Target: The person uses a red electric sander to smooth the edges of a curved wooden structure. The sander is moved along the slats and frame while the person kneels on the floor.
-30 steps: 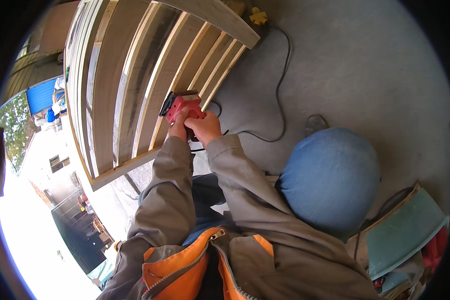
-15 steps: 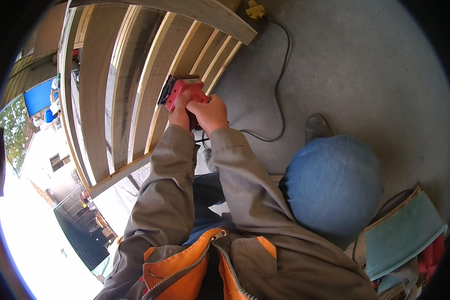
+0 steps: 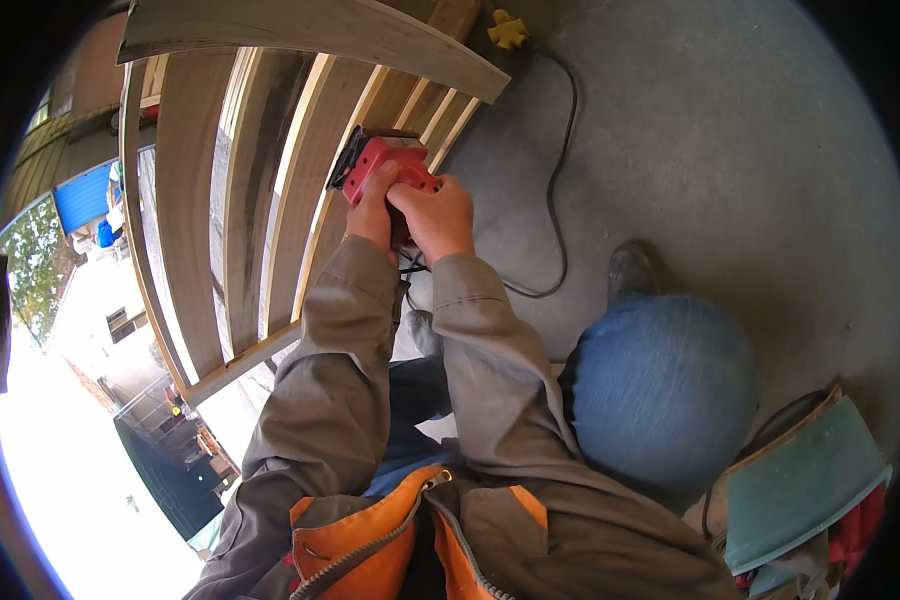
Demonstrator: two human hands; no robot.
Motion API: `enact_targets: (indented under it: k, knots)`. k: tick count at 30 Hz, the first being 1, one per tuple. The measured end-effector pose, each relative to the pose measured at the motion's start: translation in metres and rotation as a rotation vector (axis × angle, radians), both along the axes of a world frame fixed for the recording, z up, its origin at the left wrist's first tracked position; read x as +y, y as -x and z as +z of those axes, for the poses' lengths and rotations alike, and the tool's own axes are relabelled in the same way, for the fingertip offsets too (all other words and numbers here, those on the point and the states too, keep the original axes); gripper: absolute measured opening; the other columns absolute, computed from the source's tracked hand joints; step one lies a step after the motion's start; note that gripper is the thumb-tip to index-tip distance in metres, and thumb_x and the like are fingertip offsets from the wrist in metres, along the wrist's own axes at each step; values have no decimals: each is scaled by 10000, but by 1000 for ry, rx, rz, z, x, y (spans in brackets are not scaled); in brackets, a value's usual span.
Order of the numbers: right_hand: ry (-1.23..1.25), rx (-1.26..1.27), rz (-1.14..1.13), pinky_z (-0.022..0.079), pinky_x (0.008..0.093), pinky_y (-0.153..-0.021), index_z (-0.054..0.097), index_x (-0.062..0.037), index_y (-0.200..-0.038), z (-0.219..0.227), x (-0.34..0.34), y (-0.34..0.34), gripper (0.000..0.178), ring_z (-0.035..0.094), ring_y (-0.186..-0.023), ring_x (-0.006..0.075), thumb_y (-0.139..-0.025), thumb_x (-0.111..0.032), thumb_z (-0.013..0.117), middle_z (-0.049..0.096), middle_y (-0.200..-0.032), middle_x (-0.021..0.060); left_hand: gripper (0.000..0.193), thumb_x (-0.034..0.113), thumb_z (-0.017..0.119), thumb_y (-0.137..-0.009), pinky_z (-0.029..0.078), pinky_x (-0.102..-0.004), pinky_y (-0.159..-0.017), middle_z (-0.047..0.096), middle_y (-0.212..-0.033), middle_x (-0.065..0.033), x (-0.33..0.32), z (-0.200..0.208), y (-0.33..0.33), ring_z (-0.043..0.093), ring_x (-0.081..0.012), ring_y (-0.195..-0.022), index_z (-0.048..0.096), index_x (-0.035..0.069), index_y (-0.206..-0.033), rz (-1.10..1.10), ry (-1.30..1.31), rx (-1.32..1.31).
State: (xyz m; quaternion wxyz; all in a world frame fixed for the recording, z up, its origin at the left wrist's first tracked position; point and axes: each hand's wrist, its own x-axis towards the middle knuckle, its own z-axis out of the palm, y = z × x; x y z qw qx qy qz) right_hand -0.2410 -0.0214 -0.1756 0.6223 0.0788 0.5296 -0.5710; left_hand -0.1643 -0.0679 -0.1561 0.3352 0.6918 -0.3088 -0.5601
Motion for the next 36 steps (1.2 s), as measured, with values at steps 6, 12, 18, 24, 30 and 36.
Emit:
enact_targets:
  k: [6,12,18,24,30,36]
  knots:
    - [6,-9,-48,575,388,-574,614,80,-1069,8,-6,14,497,701,-783,217,-729,-220,817,685,-959,160,530,339,877,-768,568,-368,-773,746,-1019,-131,-14,-11,4,717,-217,-869,722,-21,-1125,-51,16,-31]
    - [26,-32,-153,580,383,-571,585,100,-1113,8,-10,20,538,704,-773,230,-749,-221,818,678,-984,173,557,367,872,-755,556,-364,-809,741,-1054,-151,-25,-11,19,710,-224,-909,734,-30,-1120,-152,-10,-83]
    - [41,-55,-312,576,360,-628,589,82,-1133,4,-17,23,524,686,-817,213,-774,-228,812,673,-1009,158,510,350,856,-795,580,-362,-753,738,-992,-120,-39,-4,40,726,-230,-852,709,-6,-1128,-347,36,-82]
    - [97,-7,-289,632,378,-771,589,74,-1107,-2,-8,5,412,714,-880,228,-875,-224,754,668,-1058,153,612,471,835,-762,564,-358,-848,762,-1041,-178,-35,7,25,739,-253,-939,747,-38,-1090,-491,6,-280]
    - [70,-81,-213,626,401,-754,577,57,-1050,1,10,-24,370,688,-890,248,-830,-165,777,628,-1045,149,569,422,847,-772,573,-351,-799,763,-996,-153,-11,-10,-21,732,-224,-879,741,-44,-1081,-425,69,-372]
    - [79,-89,-189,628,397,-758,584,48,-1056,-12,25,-65,376,681,-898,233,-839,-186,784,626,-1054,146,614,436,847,-771,574,-363,-808,756,-1029,-154,6,-16,-61,730,-228,-905,721,-41,-1137,-392,51,-372]
